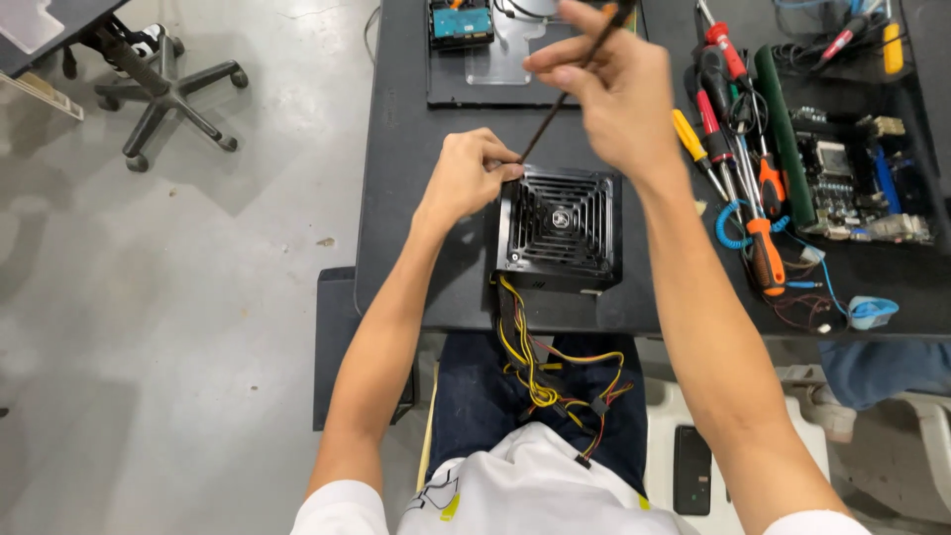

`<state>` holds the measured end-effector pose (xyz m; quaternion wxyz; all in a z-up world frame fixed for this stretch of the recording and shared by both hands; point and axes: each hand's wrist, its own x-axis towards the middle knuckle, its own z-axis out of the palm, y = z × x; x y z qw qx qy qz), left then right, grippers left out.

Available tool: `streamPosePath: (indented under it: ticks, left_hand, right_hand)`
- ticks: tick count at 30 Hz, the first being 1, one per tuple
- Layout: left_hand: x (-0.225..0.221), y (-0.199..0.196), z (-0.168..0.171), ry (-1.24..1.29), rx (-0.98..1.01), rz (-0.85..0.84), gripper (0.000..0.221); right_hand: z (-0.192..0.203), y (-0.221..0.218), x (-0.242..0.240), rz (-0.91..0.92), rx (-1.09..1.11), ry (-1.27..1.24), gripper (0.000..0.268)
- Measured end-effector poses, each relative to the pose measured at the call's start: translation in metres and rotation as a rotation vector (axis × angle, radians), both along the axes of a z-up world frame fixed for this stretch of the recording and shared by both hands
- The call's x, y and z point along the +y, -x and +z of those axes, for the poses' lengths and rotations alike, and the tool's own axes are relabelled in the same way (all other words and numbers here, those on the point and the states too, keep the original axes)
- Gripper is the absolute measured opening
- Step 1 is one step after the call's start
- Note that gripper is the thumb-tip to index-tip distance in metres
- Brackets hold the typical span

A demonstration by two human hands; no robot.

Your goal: Disassembling a computer power supply unit by removing screws and prying open the metal cover.

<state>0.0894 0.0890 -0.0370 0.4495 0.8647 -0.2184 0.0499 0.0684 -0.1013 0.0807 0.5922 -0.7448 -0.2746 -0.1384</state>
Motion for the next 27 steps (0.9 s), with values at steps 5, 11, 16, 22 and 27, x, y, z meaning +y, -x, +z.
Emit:
streamPosePath:
  ticks: [5, 11, 16, 22, 27]
  left_hand:
    - [-0.003, 0.006, 0.014, -0.115, 0.025, 0.131, 0.017]
    - [0.032, -0.039, -0.002, -0.166, -0.179, 0.396, 0.020]
    - [0.063, -0.138, -0.065, -0.374, -0.435, 0.339, 0.018]
    - [0.079, -0.121, -0.062, -0.304, -0.466, 0.263, 0.031]
    - [0.070, 0.033, -0.004, 0.068, -0.428, 0.315, 0.036]
  right_hand:
    - [0.035, 0.016, -0.024, -0.011, -0.145, -0.021, 0.038]
    - [0.039, 0.035, -0.064, -0.110, -0.193, 0.012, 0.034]
    - [0.023, 0.043, -0.080, -0.216, -0.110, -0.017, 0.021]
    - [0.005, 0.045, -0.091, -0.287, -0.059, -0.051, 0.015]
    - [0.005, 0.064, -0.075, -0.263, -0.080, -0.041, 0.037]
